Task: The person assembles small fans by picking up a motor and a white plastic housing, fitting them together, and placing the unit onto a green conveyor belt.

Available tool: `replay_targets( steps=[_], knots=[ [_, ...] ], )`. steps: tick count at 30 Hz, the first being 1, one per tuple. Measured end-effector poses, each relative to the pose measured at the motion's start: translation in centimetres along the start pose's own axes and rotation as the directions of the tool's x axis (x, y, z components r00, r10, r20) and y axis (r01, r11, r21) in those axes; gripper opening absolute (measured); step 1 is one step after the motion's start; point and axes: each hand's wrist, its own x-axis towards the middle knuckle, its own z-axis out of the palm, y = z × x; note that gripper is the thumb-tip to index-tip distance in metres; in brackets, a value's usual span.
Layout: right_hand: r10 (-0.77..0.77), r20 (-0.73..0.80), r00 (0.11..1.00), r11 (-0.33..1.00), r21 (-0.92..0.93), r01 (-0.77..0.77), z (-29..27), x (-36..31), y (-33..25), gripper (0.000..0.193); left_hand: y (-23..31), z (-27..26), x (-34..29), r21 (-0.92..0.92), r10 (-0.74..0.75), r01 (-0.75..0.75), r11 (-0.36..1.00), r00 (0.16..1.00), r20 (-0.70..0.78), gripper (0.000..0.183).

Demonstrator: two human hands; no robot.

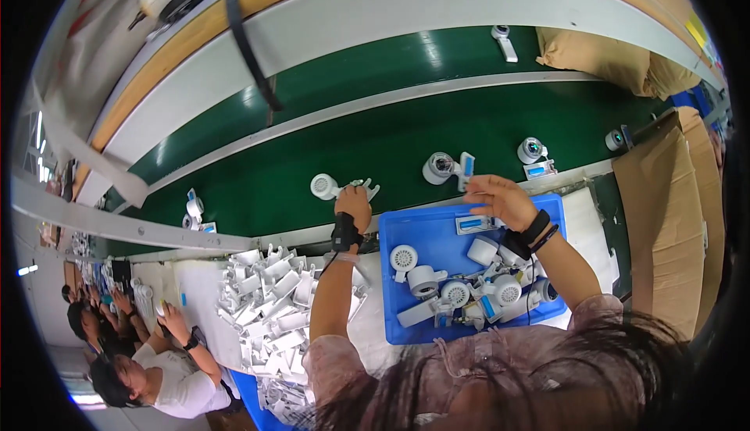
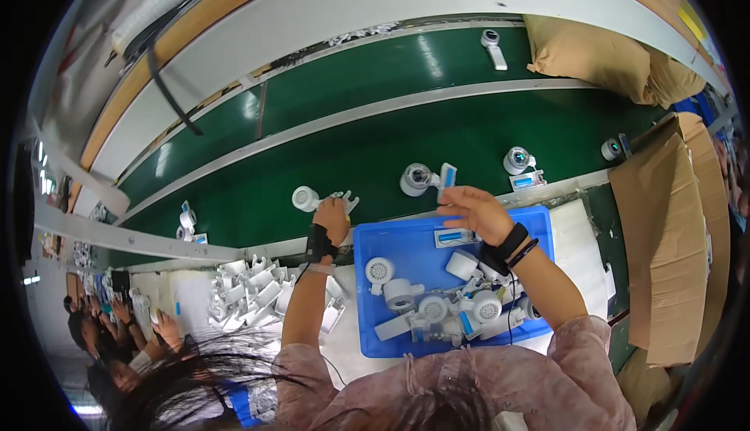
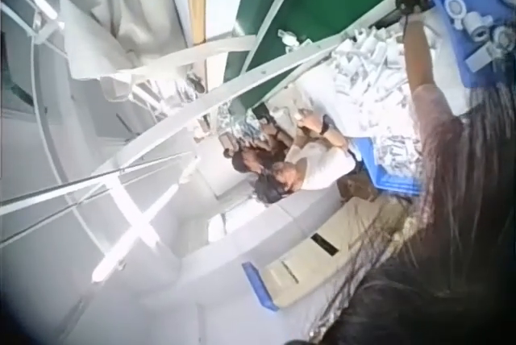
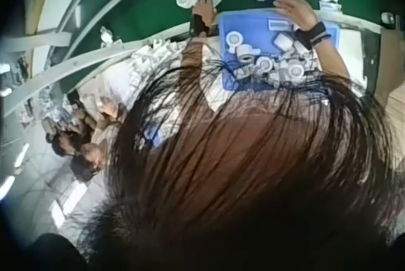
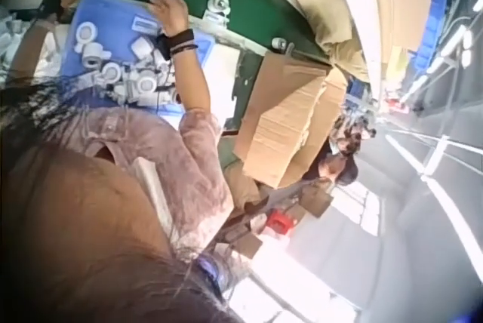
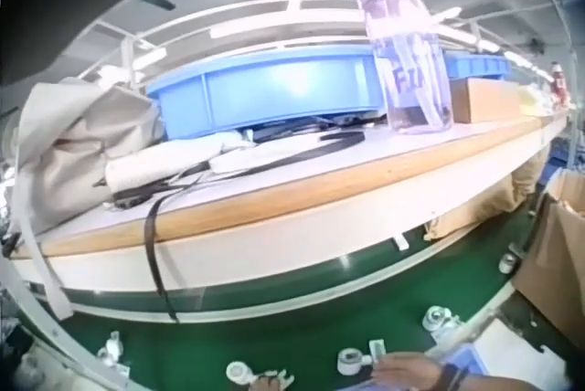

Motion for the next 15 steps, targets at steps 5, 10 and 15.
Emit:
replay_targets(
  steps=[5, 10, 15],
  knots=[
    [0.047, 0.101, 0.994, 0.993, -0.109, -0.036, 0.6, -4.3, 0.8, 0.025, 0.7, -0.2, 1.2, -0.004, -0.292, 0.294, 0.956, 0.951, 0.104, 0.019],
    [0.092, 0.161, 0.983, 0.974, -0.222, -0.055, 1.3, -7.4, 2.5, 0.024, -2.7, -0.4, -0.1, -0.576, -0.508, 0.513, 0.636, 0.841, 0.188, 0.029],
    [0.045, 0.161, 0.986, 0.958, -0.287, 0.003, 1.1, -9.8, 3.2, 0.023, -3.1, -8.9, 1.1, -0.849, -0.522, 0.504, 0.156, 0.772, 0.363, 0.031]
  ],
)
